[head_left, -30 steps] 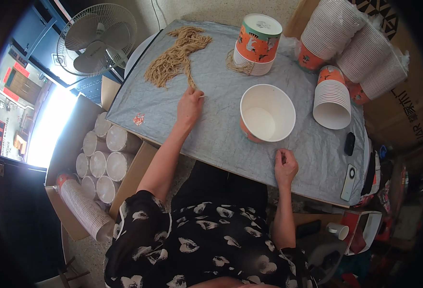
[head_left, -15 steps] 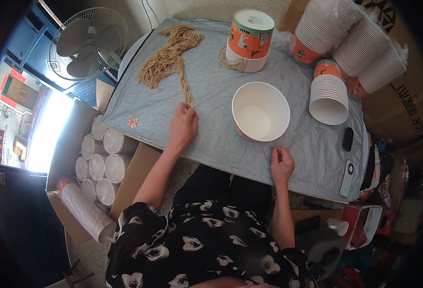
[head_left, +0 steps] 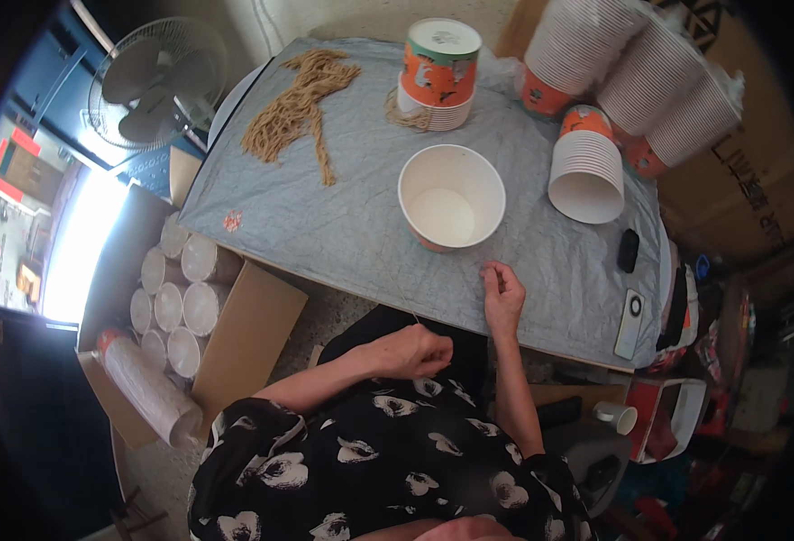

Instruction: Attaching and tying strings to paper buckets for packaging.

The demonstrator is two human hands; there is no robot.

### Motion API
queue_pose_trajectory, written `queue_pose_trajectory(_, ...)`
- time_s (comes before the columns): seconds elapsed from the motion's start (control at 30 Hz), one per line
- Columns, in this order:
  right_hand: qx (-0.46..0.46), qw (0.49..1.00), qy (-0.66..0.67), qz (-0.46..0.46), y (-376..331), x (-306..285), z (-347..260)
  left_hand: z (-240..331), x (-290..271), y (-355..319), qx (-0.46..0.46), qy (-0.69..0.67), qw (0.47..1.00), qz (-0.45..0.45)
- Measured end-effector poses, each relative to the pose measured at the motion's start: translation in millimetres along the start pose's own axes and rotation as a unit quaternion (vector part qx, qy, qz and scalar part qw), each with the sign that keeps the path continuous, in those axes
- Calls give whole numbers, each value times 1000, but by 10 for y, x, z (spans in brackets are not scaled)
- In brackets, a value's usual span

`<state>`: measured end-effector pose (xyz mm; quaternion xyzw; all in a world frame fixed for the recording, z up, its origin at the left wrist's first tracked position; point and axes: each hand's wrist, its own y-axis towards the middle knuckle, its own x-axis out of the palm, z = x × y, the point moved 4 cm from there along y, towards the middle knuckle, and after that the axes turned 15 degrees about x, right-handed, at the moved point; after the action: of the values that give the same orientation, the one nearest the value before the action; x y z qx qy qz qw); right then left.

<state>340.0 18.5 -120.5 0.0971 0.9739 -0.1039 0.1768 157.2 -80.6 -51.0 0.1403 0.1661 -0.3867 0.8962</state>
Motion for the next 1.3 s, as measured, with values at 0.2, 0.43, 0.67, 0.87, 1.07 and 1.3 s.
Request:
queue_pose_trajectory(0.2,-24,939,169,-300,-604,-47,-510,357,-311,338,73,101,992,21)
queue_pose_trajectory(0.43,33,922,182,-340,-781,100,-576,509,-778,220,88,152,981,84)
queue_pose_trajectory(0.67,20,941,156,-298,-748,128,-752,325,-974,99,68,103,977,173)
queue_pose_trajectory(0.87,-12,941,220,-258,-622,144,-1063,26,-1098,108,-37,-138,967,211)
queue_pose_trajectory(1.07,-23,951,203,-234,-481,187,-1224,-110,-1182,225,-25,-244,944,222)
queue_pose_trajectory(1.3,-14,957,183,-226,-446,225,-1184,-168,-1177,150,-45,-179,949,255)
